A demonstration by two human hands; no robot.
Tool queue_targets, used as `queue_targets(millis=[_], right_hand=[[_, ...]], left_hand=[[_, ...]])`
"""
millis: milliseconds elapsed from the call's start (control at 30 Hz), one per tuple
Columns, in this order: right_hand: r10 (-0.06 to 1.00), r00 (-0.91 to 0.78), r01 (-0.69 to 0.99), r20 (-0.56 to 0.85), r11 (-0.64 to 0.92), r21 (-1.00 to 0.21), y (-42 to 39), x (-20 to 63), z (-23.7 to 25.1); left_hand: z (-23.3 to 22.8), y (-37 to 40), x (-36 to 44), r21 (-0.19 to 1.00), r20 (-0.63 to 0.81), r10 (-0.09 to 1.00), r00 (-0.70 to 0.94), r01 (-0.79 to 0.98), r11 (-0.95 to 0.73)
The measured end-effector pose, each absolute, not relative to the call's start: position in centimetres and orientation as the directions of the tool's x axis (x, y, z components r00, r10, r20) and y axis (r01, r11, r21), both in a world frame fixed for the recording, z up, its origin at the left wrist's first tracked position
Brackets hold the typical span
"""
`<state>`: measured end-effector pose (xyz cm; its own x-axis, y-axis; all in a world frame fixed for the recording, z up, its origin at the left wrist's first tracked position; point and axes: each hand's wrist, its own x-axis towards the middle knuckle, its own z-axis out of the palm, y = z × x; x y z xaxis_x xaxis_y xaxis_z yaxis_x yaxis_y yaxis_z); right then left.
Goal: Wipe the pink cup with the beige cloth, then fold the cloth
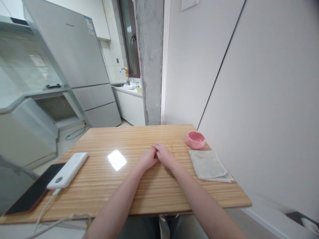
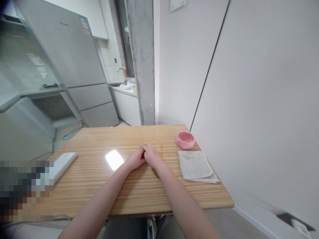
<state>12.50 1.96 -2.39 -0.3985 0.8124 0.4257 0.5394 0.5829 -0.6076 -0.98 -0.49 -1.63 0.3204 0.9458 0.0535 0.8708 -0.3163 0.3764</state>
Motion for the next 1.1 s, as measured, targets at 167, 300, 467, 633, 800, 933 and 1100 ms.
queue_targets(millis=[167, 300, 467, 633, 800, 933, 1100], right_hand=[[0.819, 0.304, 0.896, 0.486, -0.074, -0.437, 2.6, 19.9, -0.3], [0.843, 0.377, 0.904, 0.383, -0.245, -0.350, 2.9, 23.3, -1.2], [0.862, 0.337, 0.878, 0.380, -0.142, -0.456, 4.0, 24.0, -1.6], [0.866, -0.016, 0.787, 0.500, 0.319, -0.528, 3.9, 20.8, -0.7], [0.729, -0.424, 0.564, 0.537, 0.677, -0.473, 1.7, 15.0, -0.1], [0.638, -0.505, 0.424, 0.581, 0.770, -0.477, 0.2, 12.5, 0.0], [0.694, -0.335, 0.428, 0.638, 0.715, -0.553, -0.3, 12.4, -0.2]], left_hand=[[-1.5, -0.6, -1.0, 0.406, 0.078, 0.929, 0.363, 0.839, -0.362], [-1.4, -0.7, -1.0, 0.413, 0.086, 0.931, 0.354, 0.838, -0.357], [-1.5, -0.8, -0.9, 0.447, 0.072, 0.933, 0.353, 0.825, -0.346], [-1.1, -0.7, -1.0, 0.487, 0.235, 0.939, 0.253, 0.805, -0.339], [2.1, -1.0, -2.9, 0.223, 0.458, 0.804, 0.380, 0.826, -0.517], [4.1, -1.6, -5.4, 0.119, 0.319, 0.752, 0.577, 0.763, -0.636], [3.3, -2.4, -9.0, 0.175, 0.432, 0.851, 0.299, 0.898, -0.404]])
